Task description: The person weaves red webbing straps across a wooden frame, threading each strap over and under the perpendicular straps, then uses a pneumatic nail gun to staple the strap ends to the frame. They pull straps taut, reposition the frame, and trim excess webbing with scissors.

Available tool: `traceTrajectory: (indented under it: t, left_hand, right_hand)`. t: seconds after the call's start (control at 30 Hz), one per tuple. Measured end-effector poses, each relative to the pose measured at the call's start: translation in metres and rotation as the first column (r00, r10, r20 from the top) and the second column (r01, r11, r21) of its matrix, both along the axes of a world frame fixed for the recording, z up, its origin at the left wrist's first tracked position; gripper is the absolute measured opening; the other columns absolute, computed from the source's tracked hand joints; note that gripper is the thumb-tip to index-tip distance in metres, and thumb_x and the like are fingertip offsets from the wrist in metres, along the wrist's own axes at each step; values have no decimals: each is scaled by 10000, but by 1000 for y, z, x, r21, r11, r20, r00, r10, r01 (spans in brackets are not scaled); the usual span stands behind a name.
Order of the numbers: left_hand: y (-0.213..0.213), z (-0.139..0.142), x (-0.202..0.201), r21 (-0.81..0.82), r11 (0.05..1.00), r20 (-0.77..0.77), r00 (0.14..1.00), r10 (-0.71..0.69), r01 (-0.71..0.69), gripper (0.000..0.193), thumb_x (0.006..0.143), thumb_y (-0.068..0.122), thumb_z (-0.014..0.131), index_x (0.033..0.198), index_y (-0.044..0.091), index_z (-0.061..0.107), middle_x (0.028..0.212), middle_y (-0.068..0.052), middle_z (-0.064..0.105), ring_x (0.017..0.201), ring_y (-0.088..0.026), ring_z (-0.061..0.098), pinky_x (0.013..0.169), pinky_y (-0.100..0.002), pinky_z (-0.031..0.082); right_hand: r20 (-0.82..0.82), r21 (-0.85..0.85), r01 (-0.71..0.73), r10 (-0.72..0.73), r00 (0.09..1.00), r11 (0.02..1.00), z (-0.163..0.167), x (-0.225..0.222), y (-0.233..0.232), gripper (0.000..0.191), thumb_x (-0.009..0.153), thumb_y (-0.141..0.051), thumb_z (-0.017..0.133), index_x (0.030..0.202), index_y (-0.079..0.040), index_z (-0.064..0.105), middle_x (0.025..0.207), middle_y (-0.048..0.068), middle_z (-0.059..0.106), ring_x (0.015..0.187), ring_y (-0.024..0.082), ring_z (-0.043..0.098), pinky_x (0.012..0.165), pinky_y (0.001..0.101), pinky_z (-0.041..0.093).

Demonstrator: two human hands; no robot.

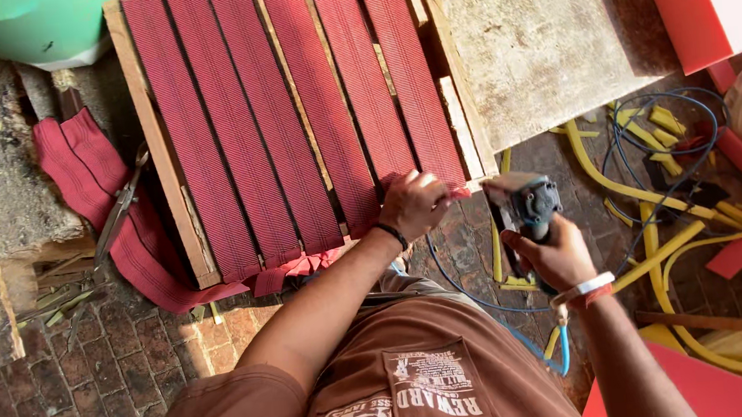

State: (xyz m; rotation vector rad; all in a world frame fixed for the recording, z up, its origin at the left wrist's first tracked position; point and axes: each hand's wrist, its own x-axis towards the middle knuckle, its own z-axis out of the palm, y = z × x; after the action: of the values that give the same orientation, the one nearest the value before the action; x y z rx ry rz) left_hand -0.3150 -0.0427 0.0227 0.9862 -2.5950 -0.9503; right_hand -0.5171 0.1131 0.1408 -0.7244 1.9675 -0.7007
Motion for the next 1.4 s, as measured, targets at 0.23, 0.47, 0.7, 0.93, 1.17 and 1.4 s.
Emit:
traceTrajectory:
  t: [0.23,0.47,0.7,0.93,1.17,1.4]
  left_hand:
    - [-1,-12,-12,-19,960,-184,944,272,-280,81,876,225,722,909,151,718,959,-53,626,952,-258,562,877,-484,447]
    - [-1,18,-14,18,929,-45,927,371,-371,50,830,272,792,839,255,746,1009,-33,584,1041,-267,539,961,-556,369]
    - [-8,27,-3,79,962,-4,965,261,-260,142,785,198,820,877,299,781,1085,-23,608,1101,-266,525,972,-539,371]
    - [-22,2,12,185,968,-110,975,191,-169,151,856,181,803,976,267,774,1126,36,715,1136,-227,617,1042,-453,456]
    - [-17,0,69,72,996,-246,967,67,-51,247,847,191,816,1081,178,737,1299,-45,693,1265,-267,612,1145,-477,438]
    - [-1,9,77,-280,960,-137,990,-15,-25,307,761,260,852,986,107,710,1212,-133,639,1209,-318,546,1058,-482,421]
  right_hand:
    - [101,73,149,-156,983,986,-5,20,21,179,837,-164,795,869,-34,676,638,64,655,527,160,595,499,332,482]
    - [9,107,34,-35,999,994,4,27,-21,207,861,-177,795,853,-22,658,648,63,640,532,161,603,512,339,499]
    - [-75,248,-48,68,995,968,12,31,-48,180,854,-147,784,818,-5,680,660,79,668,533,178,621,520,352,507]
    - [-104,274,-88,120,987,958,17,40,-55,173,851,-180,791,838,-22,720,671,76,697,530,154,628,533,324,526]
    - [-80,306,-142,175,981,941,26,54,-61,220,877,-219,785,860,-7,730,663,97,667,524,170,608,522,350,488]
    - [-73,336,-123,156,985,934,31,71,-59,204,878,-211,777,812,-38,691,630,76,657,519,172,606,526,343,489]
